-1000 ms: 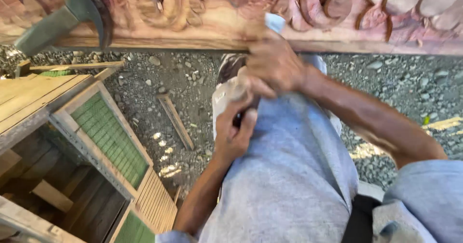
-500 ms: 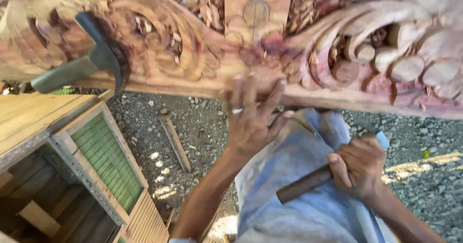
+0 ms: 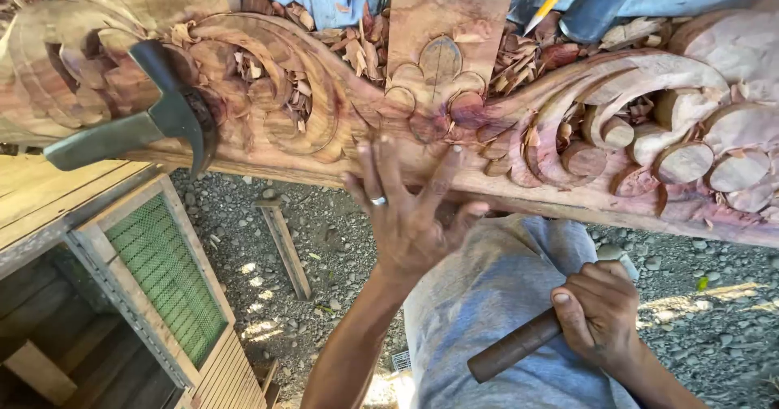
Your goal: Woodworker uses a mallet and chisels to carve intricate decorative patterns into a large piece of wood.
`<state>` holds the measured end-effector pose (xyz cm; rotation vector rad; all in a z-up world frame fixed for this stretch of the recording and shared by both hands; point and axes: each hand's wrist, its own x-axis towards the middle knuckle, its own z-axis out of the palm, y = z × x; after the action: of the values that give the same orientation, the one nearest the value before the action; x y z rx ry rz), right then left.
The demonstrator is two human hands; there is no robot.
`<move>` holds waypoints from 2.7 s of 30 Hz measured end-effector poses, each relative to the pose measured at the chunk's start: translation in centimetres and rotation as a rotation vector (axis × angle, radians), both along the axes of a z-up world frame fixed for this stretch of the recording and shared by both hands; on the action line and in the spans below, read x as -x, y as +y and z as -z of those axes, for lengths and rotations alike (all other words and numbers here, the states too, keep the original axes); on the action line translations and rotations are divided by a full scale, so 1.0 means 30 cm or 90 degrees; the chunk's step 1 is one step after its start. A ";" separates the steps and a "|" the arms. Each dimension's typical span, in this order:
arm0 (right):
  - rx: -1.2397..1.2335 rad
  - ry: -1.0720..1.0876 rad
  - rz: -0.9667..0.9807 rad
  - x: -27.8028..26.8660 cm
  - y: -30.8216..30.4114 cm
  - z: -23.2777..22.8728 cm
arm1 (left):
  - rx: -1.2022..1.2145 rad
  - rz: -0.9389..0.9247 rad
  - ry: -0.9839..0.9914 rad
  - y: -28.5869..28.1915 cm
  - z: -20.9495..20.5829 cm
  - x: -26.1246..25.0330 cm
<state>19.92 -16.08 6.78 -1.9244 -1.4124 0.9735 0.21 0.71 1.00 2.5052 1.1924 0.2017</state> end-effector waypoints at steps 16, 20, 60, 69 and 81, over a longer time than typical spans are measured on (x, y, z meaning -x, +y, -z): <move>-0.152 0.042 -0.180 0.048 0.149 -0.007 | 0.048 -0.026 -0.021 0.044 -0.120 0.024; -0.227 0.090 -0.339 0.077 0.310 0.030 | 0.447 -0.236 -0.269 -0.073 -0.303 0.138; -0.265 0.205 -0.535 0.111 0.576 0.146 | 0.647 -0.649 -0.547 -0.410 -0.305 0.030; -0.237 0.178 -0.500 0.126 0.551 0.155 | 0.665 -0.645 -0.550 -0.421 -0.269 0.062; -0.247 0.165 -0.497 0.131 0.560 0.134 | 0.270 -0.538 -0.604 -0.453 -0.246 0.088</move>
<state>15.98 0.71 2.75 -0.9185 -2.0469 1.1117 -2.44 -12.88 8.39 1.1340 1.5014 1.0597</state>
